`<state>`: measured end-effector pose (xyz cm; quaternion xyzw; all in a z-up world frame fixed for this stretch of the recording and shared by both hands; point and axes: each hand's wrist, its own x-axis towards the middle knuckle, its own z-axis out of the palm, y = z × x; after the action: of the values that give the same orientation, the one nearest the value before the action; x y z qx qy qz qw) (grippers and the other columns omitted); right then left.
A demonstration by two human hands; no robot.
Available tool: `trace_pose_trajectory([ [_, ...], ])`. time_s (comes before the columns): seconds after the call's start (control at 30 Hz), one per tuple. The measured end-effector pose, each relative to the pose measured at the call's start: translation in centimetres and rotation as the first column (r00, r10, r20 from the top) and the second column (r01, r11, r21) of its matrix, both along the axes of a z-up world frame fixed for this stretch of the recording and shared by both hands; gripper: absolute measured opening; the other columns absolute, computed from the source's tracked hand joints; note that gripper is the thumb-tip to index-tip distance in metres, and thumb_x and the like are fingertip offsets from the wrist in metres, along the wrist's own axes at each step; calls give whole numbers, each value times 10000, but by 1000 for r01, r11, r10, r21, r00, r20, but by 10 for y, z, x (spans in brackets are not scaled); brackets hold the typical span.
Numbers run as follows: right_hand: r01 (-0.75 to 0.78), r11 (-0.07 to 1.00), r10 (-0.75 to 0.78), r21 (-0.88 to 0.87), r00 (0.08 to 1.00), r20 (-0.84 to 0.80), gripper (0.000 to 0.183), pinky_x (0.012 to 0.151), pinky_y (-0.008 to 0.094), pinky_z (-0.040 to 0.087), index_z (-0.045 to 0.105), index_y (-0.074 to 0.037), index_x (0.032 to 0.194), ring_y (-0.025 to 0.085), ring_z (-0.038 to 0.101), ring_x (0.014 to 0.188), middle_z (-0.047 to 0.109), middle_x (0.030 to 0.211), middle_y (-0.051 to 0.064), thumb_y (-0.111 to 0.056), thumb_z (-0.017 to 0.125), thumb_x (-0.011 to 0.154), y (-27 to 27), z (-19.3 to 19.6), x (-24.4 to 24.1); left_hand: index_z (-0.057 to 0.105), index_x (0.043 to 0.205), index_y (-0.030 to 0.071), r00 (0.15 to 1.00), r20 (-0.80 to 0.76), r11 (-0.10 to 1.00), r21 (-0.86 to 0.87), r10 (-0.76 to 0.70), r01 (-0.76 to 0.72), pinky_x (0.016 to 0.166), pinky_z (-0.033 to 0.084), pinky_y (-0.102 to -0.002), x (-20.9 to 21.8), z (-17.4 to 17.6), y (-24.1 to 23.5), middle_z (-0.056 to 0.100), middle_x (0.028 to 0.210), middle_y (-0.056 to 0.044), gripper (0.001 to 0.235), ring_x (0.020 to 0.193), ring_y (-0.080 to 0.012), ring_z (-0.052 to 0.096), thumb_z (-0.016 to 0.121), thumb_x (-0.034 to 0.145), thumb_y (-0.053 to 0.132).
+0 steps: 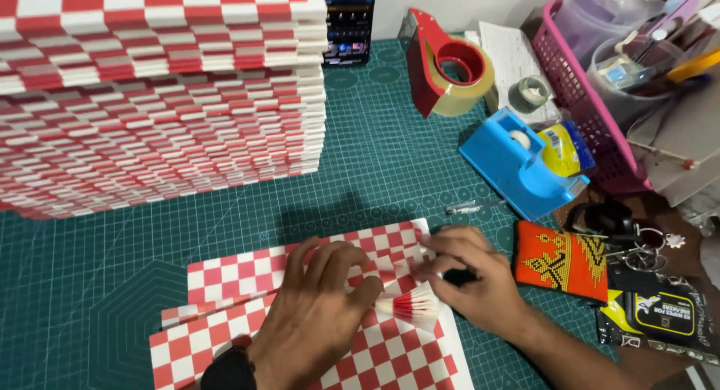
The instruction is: The person is folding individual sheets of red and white checkered paper from a large stack on a green cutting mat.
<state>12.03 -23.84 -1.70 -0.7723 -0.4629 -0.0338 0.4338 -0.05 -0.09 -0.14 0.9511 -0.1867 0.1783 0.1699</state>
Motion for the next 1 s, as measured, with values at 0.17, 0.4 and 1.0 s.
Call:
trace_pose_trajectory([
  [0.17, -21, 973, 71, 231, 975, -208, 501, 1133, 388, 530, 544, -42, 1362, 185, 801, 1045, 799, 1082, 80, -64, 745, 904, -8, -7, 0, 616, 1037, 105, 996, -83, 1000, 9, -27, 27, 966, 418, -593, -2, -8, 0, 592, 925, -102, 114, 889, -318, 569, 595, 925, 110],
  [0.4, 71, 996, -69, -54, 997, 44, 621, 1071, 393, 493, 557, -45, 1342, 217, 708, 1184, 821, 1043, -3, -180, 857, 815, -7, -9, 2, 652, 937, 103, 996, -93, 1000, 26, -13, 16, 942, 467, -566, 0, 3, -1, 635, 837, -78, 134, 786, -285, 611, 568, 905, 3],
  [1.0, 12, 1000, -12, -9, 1000, 6, 521, 997, 371, 501, 625, -60, 1284, 152, 705, 1008, 806, 873, -44, -188, 842, 828, -4, -2, 0, 677, 998, 99, 999, 26, 1000, 8, 27, -27, 1013, 409, -649, 0, 2, -1, 590, 1115, -181, 110, 1076, -385, 567, 644, 895, 78],
])
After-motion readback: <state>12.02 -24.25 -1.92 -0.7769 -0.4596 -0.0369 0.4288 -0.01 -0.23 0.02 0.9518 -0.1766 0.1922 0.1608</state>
